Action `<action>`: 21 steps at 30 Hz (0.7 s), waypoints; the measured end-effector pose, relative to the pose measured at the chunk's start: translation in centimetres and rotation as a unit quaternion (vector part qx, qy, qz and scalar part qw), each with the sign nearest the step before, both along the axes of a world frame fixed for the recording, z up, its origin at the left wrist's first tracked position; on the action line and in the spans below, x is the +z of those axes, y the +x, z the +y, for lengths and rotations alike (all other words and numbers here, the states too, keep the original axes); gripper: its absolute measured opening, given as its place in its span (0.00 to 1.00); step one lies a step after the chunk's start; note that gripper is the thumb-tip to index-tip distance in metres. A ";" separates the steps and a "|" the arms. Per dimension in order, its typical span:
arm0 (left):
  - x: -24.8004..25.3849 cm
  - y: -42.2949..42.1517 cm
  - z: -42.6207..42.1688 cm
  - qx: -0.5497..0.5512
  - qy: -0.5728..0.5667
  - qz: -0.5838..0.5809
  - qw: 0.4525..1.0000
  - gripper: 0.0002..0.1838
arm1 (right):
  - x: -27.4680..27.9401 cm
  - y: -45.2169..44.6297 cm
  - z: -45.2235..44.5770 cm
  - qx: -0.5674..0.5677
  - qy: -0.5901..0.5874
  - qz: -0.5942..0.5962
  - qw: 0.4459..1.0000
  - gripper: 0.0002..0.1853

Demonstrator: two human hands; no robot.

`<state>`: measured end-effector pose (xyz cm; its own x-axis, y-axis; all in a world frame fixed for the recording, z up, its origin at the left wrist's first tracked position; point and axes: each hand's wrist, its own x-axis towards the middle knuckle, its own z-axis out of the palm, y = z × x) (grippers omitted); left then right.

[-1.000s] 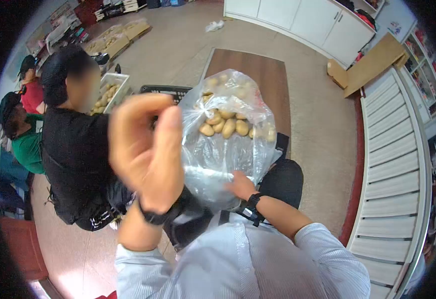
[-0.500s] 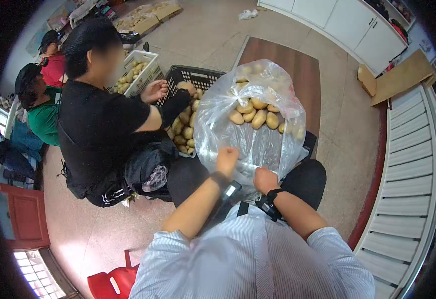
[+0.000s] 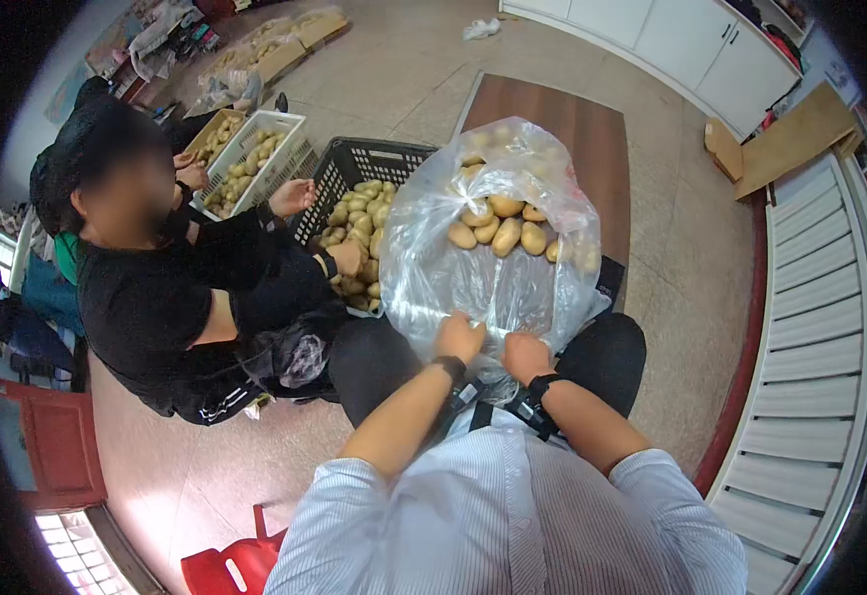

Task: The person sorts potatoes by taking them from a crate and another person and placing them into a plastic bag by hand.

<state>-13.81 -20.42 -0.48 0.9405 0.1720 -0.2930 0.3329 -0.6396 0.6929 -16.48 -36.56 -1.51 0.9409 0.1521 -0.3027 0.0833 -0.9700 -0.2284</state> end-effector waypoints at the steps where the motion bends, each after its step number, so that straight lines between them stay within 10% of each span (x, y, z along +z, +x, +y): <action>1: 0.0 -0.2 0.0 -0.012 0.007 0.013 1.000 0.26 | -0.2 -0.1 0.0 0.001 0.036 -0.035 0.999 0.13; 8: -2.8 0.4 0.2 -0.113 -0.064 0.028 0.991 0.34 | 1.3 1.0 0.1 -0.133 0.428 0.018 0.894 0.07; 15: -1.7 0.2 -0.5 -0.035 -0.363 0.172 0.915 0.29 | 2.2 1.0 0.7 -0.236 0.574 0.054 0.782 0.01; 18: -3.7 -0.5 -0.8 -0.117 -0.311 0.081 0.940 0.24 | 1.5 0.8 0.6 -0.307 0.642 0.110 0.694 0.03; 21: -1.7 -1.2 -0.7 -0.147 -0.271 0.066 0.949 0.20 | -4.4 1.4 -0.3 -0.283 0.584 -0.010 0.761 0.07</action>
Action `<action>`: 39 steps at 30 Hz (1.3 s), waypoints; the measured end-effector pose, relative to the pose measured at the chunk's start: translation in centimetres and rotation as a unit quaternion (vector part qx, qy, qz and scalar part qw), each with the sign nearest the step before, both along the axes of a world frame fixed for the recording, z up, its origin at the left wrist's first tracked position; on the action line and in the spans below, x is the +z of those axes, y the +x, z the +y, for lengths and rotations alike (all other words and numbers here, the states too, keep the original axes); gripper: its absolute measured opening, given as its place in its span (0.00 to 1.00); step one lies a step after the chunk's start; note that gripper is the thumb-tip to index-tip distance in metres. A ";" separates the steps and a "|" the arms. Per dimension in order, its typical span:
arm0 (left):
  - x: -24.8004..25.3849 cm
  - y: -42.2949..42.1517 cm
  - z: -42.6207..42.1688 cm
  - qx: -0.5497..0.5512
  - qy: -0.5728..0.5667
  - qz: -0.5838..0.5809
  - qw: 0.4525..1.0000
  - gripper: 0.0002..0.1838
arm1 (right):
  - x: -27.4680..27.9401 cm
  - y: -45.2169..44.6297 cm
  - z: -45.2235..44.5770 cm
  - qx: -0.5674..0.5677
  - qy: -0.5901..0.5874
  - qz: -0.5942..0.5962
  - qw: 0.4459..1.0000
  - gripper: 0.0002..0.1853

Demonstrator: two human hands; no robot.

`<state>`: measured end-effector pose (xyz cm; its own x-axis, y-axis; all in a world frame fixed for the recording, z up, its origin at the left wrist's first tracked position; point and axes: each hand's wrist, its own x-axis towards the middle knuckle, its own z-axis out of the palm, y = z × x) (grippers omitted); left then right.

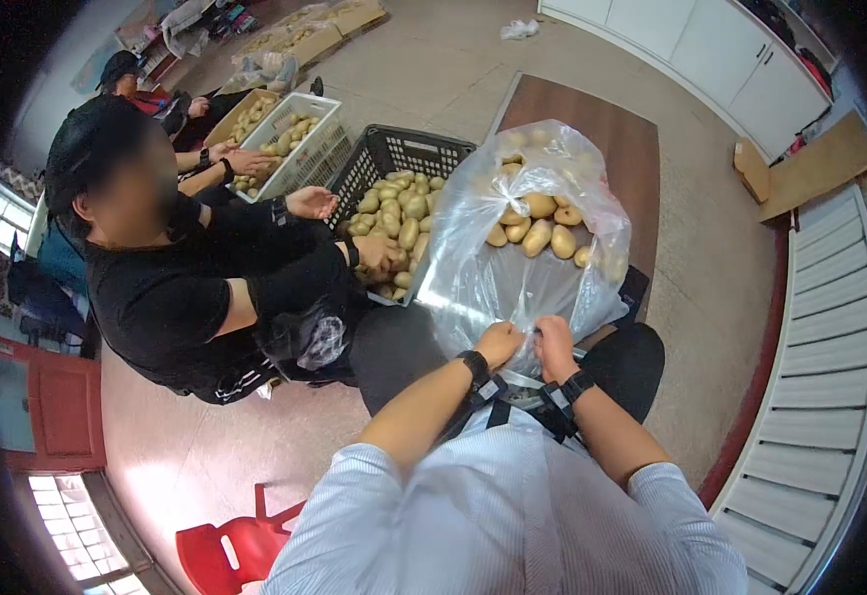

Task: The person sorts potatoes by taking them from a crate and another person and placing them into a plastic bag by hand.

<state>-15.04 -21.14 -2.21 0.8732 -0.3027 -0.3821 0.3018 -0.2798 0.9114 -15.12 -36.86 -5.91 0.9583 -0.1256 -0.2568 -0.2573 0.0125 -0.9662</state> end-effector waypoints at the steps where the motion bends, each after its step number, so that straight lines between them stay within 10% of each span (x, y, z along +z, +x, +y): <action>1: 0.2 -0.2 -0.1 -0.020 0.077 -0.049 0.996 0.19 | 2.2 -0.3 0.6 -0.029 0.028 0.044 0.998 0.11; 4: 2.3 -1.0 -0.3 -0.051 0.165 -0.101 0.980 0.18 | 6.5 0.8 0.2 0.106 -0.051 0.270 0.956 0.20; 10: 3.9 -1.0 -0.5 -0.114 0.086 -0.153 0.978 0.12 | 3.2 4.0 0.0 0.197 -0.219 0.092 0.951 0.33; 17: 5.4 -1.8 -0.1 -0.104 0.121 -0.178 0.971 0.13 | 5.1 2.5 0.6 0.140 -0.182 0.160 0.960 0.27; 23: 7.3 -0.6 1.0 0.030 0.087 -0.140 0.986 0.13 | 0.0 1.7 -0.8 0.287 -0.294 -0.021 0.912 0.21; 27: 7.8 0.9 1.0 0.144 0.064 -0.148 0.976 0.13 | 4.2 0.1 -0.3 0.382 -0.508 -0.120 0.762 0.16; 28: 6.2 1.6 1.3 0.134 0.057 -0.155 0.977 0.14 | 3.2 -0.1 -0.3 0.325 -0.399 -0.219 0.829 0.15; 29: 6.5 1.9 1.4 0.166 0.074 -0.121 0.976 0.14 | 3.7 0.1 -0.8 0.396 -0.466 -0.247 0.752 0.15; 34: 4.7 2.9 2.7 0.200 0.064 -0.087 0.974 0.13 | 3.1 -0.4 -0.3 0.284 -0.261 0.027 0.922 0.23; 39: 2.4 2.4 2.8 0.230 0.068 -0.126 0.963 0.12 | -0.8 -0.6 -1.9 0.340 -0.311 -0.092 0.883 0.20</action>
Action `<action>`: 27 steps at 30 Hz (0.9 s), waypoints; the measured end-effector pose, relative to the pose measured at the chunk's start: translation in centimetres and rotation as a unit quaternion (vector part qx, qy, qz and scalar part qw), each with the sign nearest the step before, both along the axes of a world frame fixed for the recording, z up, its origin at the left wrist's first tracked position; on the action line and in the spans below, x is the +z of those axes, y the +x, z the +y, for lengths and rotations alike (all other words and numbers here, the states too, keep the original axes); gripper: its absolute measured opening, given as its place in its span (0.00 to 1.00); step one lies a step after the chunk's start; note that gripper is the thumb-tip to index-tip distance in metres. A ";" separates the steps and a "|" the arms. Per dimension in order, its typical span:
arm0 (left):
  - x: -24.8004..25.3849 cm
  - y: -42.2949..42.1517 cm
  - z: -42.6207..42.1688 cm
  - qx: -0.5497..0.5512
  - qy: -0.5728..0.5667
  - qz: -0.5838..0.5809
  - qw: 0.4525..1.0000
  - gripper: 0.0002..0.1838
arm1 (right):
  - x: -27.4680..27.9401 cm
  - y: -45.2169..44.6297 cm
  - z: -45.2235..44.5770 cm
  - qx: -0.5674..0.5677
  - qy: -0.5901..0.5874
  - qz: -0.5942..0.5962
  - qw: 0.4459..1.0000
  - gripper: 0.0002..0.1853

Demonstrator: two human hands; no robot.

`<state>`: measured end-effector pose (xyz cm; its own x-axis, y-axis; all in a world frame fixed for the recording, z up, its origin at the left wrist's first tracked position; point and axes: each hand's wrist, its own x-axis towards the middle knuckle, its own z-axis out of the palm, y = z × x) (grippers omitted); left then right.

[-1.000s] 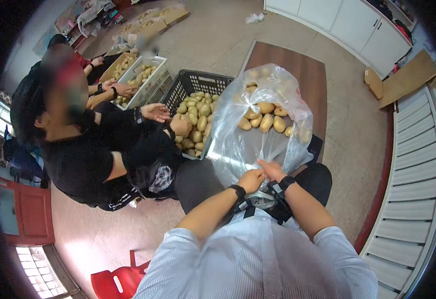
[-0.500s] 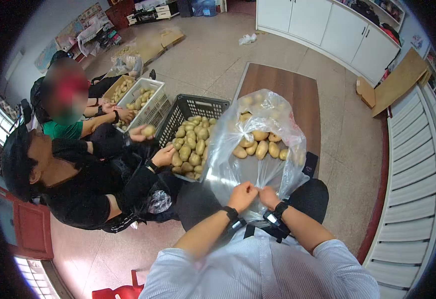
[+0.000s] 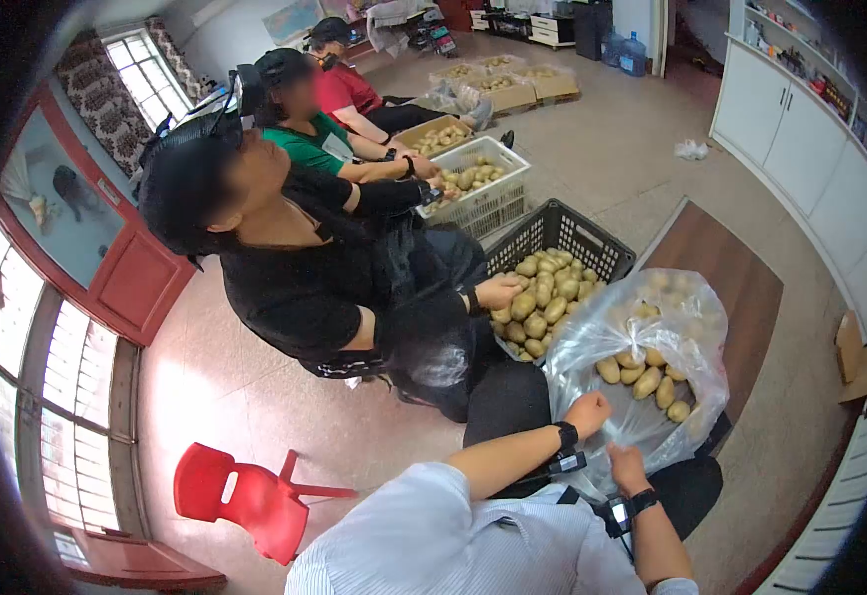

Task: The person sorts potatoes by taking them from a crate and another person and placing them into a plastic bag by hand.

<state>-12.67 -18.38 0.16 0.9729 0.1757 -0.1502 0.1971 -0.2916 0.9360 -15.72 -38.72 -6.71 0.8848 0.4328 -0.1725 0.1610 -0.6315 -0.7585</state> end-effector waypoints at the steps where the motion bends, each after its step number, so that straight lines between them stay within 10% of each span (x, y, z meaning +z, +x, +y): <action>1: 0.0 0.0 -0.2 0.001 -0.006 0.001 1.000 0.12 | 0.9 -0.1 0.2 0.016 -0.009 -0.021 1.000 0.21; 8: 0.0 -0.3 -1.0 0.004 -0.002 0.024 1.000 0.13 | -0.9 0.1 0.1 0.044 -0.171 -0.014 0.984 0.26; 11: -1.2 0.4 -1.0 0.004 -0.021 0.020 1.000 0.13 | 7.1 0.2 1.9 0.093 -0.197 -0.023 0.976 0.26; 14: -1.2 1.7 -0.3 -0.008 -0.024 -0.001 1.000 0.10 | 10.7 1.7 2.4 0.053 -0.291 0.010 0.955 0.26; 16: 2.7 3.0 0.9 0.005 -0.326 0.192 0.926 0.08 | 12.3 3.2 2.2 -0.049 -0.230 -0.051 0.971 0.23; 22: 6.8 7.4 3.1 0.010 -0.368 0.178 0.913 0.08 | 12.6 9.8 0.4 -0.180 -0.072 -0.257 0.947 0.19; 27: 5.8 7.8 4.1 0.008 -0.380 0.174 0.908 0.09 | 14.6 12.4 0.3 -0.231 -0.258 -0.139 0.928 0.28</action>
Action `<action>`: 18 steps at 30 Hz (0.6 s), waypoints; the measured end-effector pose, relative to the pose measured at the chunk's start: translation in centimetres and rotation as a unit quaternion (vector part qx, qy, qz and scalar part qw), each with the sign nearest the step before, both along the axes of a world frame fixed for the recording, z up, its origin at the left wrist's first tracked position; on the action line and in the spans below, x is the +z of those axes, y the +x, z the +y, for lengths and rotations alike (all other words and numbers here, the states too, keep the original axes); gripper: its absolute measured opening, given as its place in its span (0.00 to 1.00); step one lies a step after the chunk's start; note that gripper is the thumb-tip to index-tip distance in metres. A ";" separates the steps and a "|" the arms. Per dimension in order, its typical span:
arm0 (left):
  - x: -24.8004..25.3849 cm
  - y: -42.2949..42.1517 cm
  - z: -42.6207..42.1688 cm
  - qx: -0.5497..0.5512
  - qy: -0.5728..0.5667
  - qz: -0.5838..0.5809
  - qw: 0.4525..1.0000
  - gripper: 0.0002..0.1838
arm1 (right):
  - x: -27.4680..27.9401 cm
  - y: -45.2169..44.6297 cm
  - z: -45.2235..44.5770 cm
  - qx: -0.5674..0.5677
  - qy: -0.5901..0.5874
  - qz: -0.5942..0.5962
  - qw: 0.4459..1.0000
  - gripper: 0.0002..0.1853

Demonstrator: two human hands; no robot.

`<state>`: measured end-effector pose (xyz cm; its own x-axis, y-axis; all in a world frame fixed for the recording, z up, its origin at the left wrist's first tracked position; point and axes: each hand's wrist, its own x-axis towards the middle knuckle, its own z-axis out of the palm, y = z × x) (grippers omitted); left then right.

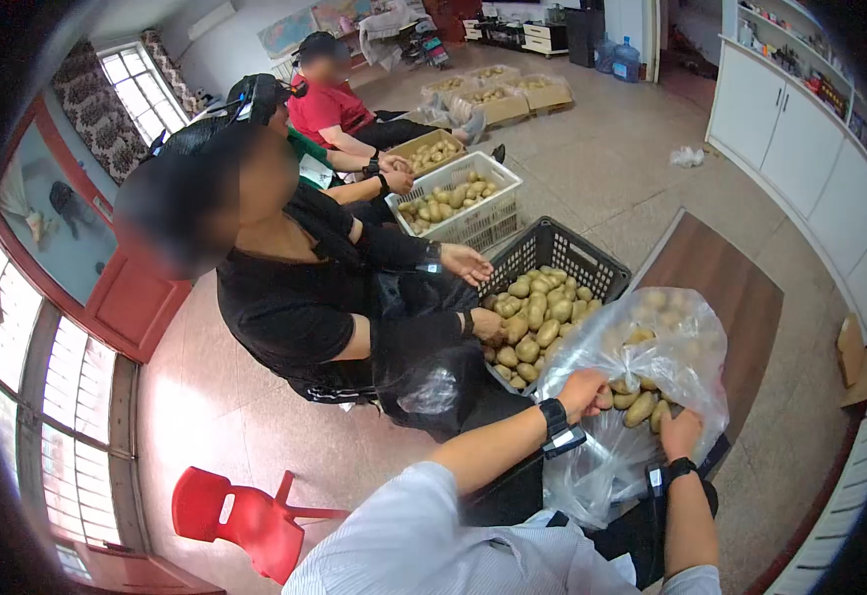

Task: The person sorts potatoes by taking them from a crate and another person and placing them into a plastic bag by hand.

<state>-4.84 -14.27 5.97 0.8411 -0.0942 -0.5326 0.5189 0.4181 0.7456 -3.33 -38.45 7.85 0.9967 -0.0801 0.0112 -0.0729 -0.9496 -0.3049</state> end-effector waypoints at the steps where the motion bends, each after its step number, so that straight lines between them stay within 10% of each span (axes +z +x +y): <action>1: -0.7 0.1 0.1 0.000 -0.002 0.004 1.000 0.09 | 0.2 0.5 0.3 0.000 -0.002 0.004 1.000 0.28; 18: 8.4 0.8 9.8 -0.043 -0.028 0.005 0.999 0.10 | -3.2 0.9 -0.1 -0.078 -0.059 0.031 0.995 0.29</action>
